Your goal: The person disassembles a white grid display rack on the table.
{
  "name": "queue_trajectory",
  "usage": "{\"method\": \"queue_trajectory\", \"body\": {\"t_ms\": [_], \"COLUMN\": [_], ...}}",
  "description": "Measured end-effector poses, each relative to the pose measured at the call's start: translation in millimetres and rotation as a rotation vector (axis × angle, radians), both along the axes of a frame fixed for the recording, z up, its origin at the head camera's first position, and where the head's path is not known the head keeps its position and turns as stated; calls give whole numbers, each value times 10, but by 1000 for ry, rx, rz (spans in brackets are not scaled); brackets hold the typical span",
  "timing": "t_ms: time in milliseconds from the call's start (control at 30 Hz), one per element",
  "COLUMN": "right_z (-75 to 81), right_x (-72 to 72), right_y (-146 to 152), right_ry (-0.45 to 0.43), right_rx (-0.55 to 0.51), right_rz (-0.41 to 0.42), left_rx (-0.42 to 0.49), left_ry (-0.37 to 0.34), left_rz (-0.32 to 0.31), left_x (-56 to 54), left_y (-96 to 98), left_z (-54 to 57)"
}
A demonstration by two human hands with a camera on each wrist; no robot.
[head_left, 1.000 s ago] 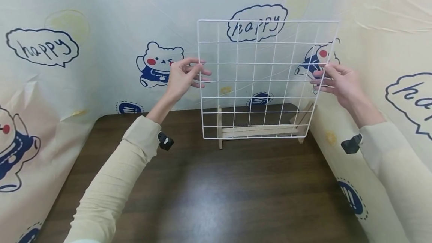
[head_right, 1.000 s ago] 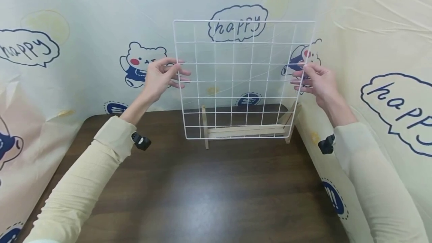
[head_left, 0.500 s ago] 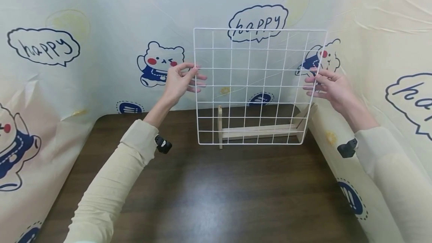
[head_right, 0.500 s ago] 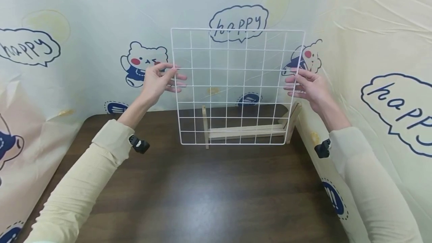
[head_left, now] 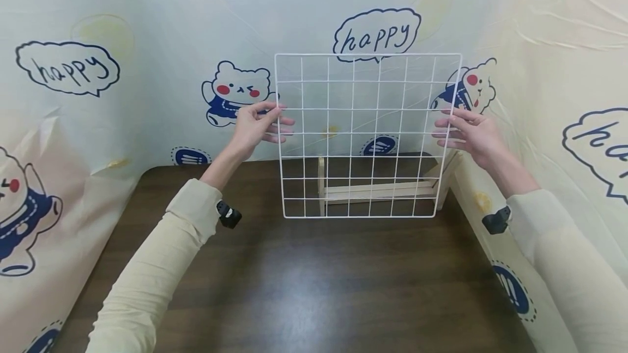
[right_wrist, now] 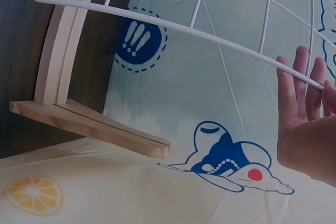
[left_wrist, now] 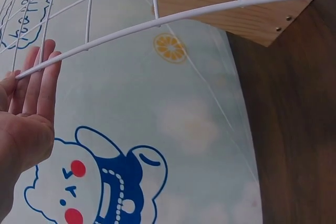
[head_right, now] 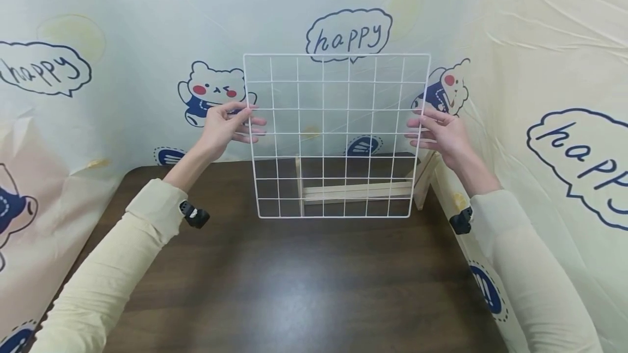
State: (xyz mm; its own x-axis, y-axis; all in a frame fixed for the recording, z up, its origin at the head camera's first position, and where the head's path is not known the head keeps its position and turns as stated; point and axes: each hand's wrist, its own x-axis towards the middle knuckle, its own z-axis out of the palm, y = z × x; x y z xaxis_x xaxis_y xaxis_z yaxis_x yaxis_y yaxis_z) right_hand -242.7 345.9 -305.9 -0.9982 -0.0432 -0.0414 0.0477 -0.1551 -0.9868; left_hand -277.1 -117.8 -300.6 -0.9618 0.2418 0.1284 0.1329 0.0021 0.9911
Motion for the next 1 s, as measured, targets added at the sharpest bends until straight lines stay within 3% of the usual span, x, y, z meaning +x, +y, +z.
{"method": "queue_trajectory", "body": {"t_ms": [400, 733, 1000], "right_z": [-90, -211, -268], "right_x": [6, 30, 61], "right_y": [-52, -135, -261], "right_ry": [-13, -63, -103], "right_rx": [9, 12, 51], "right_rz": [17, 21, 9], "left_rx": [-9, -2, -12], "left_ry": [-10, -43, -69], "left_rz": [-18, 15, 55], "left_x": [-14, -136, -102], "left_y": [-75, -193, -229], "left_z": [-115, -418, -429]}}
